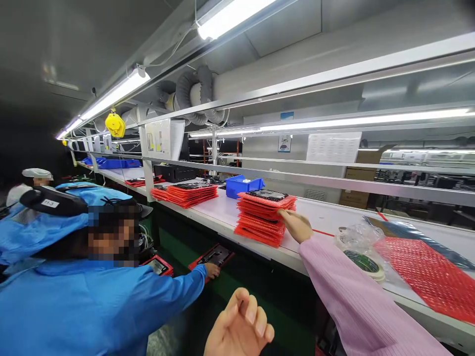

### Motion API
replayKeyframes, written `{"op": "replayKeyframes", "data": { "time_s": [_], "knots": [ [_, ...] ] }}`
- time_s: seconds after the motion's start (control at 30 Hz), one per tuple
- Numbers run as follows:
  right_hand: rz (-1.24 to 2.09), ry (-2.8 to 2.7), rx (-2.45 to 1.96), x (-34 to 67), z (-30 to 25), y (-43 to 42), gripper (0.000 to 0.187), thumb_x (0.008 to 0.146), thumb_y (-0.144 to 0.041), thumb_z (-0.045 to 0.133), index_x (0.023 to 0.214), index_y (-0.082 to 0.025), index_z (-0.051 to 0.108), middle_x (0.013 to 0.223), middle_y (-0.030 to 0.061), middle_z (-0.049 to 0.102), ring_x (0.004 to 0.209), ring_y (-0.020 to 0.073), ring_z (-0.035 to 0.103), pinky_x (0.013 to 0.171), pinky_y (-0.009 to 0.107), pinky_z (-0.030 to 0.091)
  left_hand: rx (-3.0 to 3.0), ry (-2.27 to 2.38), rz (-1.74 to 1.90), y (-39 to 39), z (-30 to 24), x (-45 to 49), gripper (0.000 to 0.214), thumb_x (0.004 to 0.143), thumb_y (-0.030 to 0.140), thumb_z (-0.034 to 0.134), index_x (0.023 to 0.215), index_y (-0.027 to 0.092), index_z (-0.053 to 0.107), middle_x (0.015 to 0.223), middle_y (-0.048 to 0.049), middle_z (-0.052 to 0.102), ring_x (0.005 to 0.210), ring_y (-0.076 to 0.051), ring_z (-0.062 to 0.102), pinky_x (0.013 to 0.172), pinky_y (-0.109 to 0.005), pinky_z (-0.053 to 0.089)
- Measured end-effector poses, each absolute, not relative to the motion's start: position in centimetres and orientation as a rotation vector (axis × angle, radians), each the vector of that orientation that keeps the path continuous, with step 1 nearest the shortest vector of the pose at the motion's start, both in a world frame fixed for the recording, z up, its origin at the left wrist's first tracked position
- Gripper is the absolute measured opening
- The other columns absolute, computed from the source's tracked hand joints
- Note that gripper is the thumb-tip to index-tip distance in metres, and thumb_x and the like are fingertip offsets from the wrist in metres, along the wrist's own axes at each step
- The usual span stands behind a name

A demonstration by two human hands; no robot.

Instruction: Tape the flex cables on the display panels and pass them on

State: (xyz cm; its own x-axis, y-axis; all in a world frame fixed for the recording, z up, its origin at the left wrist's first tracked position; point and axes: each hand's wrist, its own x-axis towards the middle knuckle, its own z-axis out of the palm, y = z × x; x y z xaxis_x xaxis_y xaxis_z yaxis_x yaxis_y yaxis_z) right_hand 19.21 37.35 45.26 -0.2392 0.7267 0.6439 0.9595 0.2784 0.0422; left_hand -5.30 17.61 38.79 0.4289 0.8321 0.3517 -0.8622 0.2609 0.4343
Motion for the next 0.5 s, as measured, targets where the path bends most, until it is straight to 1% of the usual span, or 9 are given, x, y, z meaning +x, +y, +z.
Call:
{"op": "replayKeyframes", "data": {
  "time_s": [0.07,0.13,0.2,0.27,0.3,0.33,0.4,0.43,0.5],
  "knots": [
    [-0.619,-2.044,-1.479,19.0,45.7,37.7,0.040,0.096,-0.012,0.040,0.123,-0.032,0.062,0.117,0.0020,0.071,0.103,0.0217,0.065,0.075,0.030,0.048,0.646,-0.034,1.153,19.1,39.5,-4.8,0.016,0.084,0.033,0.076,0.095,0.021,0.072,0.075,0.0026,0.055,0.068,-0.012,0.055,0.070,-0.030,0.045],
    [-0.653,-2.038,-1.443,18.7,46.1,37.8,0.048,0.091,-0.006,0.044,0.129,-0.032,0.060,0.128,0.0047,0.066,0.114,0.0237,0.060,0.085,0.034,0.048,0.648,0.009,1.154,20.3,40.0,-4.4,0.016,0.084,0.032,0.075,0.095,0.020,0.072,0.077,0.0024,0.056,0.069,-0.012,0.055,0.072,-0.030,0.046],
    [-0.693,-2.036,-1.404,18.3,46.5,37.9,0.055,0.085,-0.001,0.050,0.131,-0.030,0.060,0.140,0.0088,0.057,0.128,0.0294,0.051,0.099,0.042,0.043,0.654,0.043,1.139,21.2,40.3,-4.1,0.017,0.083,0.031,0.075,0.095,0.020,0.071,0.077,0.0024,0.056,0.069,-0.012,0.056,0.073,-0.031,0.047],
    [-0.721,-2.067,-1.356,18.0,46.8,37.9,0.057,0.081,0.001,0.055,0.129,-0.029,0.062,0.147,0.0108,0.051,0.137,0.0351,0.041,0.107,0.052,0.037,0.669,0.072,1.118,21.9,40.4,-4.1,0.018,0.081,0.031,0.077,0.094,0.020,0.070,0.077,0.0027,0.057,0.069,-0.012,0.057,0.073,-0.031,0.047],
    [-0.725,-2.100,-1.329,18.0,47.0,38.0,0.053,0.081,0.002,0.056,0.124,-0.028,0.065,0.147,0.0108,0.051,0.138,0.0360,0.040,0.108,0.055,0.036,0.677,0.093,1.110,22.2,40.4,-4.1,0.019,0.080,0.031,0.077,0.094,0.020,0.069,0.077,0.0028,0.057,0.070,-0.012,0.058,0.073,-0.031,0.048],
    [-0.724,-2.144,-1.298,18.0,47.2,38.1,0.047,0.082,0.003,0.057,0.116,-0.027,0.068,0.145,0.0103,0.054,0.136,0.0351,0.042,0.108,0.055,0.037,0.683,0.117,1.103,22.6,40.4,-4.2,0.020,0.079,0.031,0.077,0.094,0.020,0.069,0.077,0.0030,0.057,0.070,-0.013,0.058,0.073,-0.031,0.048],
    [-0.707,-2.247,-1.237,18.1,47.4,38.4,0.032,0.087,0.002,0.057,0.101,-0.024,0.071,0.134,0.0090,0.062,0.129,0.0301,0.050,0.105,0.051,0.044,0.689,0.165,1.089,23.6,40.4,-4.2,0.022,0.078,0.031,0.078,0.094,0.019,0.067,0.078,0.0027,0.059,0.071,-0.013,0.060,0.073,-0.031,0.049],
    [-0.694,-2.298,-1.210,18.3,47.5,38.6,0.025,0.090,-0.002,0.059,0.097,-0.022,0.071,0.128,0.0083,0.065,0.123,0.0272,0.056,0.102,0.048,0.047,0.689,0.184,1.082,24.3,40.4,-4.2,0.022,0.078,0.030,0.078,0.094,0.019,0.067,0.079,0.0023,0.060,0.071,-0.013,0.061,0.073,-0.032,0.050],
    [-0.669,-2.383,-1.163,18.6,47.7,39.0,0.010,0.096,-0.015,0.062,0.101,-0.019,0.070,0.119,0.0070,0.068,0.110,0.0227,0.063,0.096,0.044,0.053,0.685,0.215,1.070,26.0,40.5,-4.0,0.021,0.079,0.028,0.076,0.094,0.018,0.066,0.081,0.0011,0.062,0.072,-0.014,0.063,0.073,-0.032,0.051]
  ]
}}
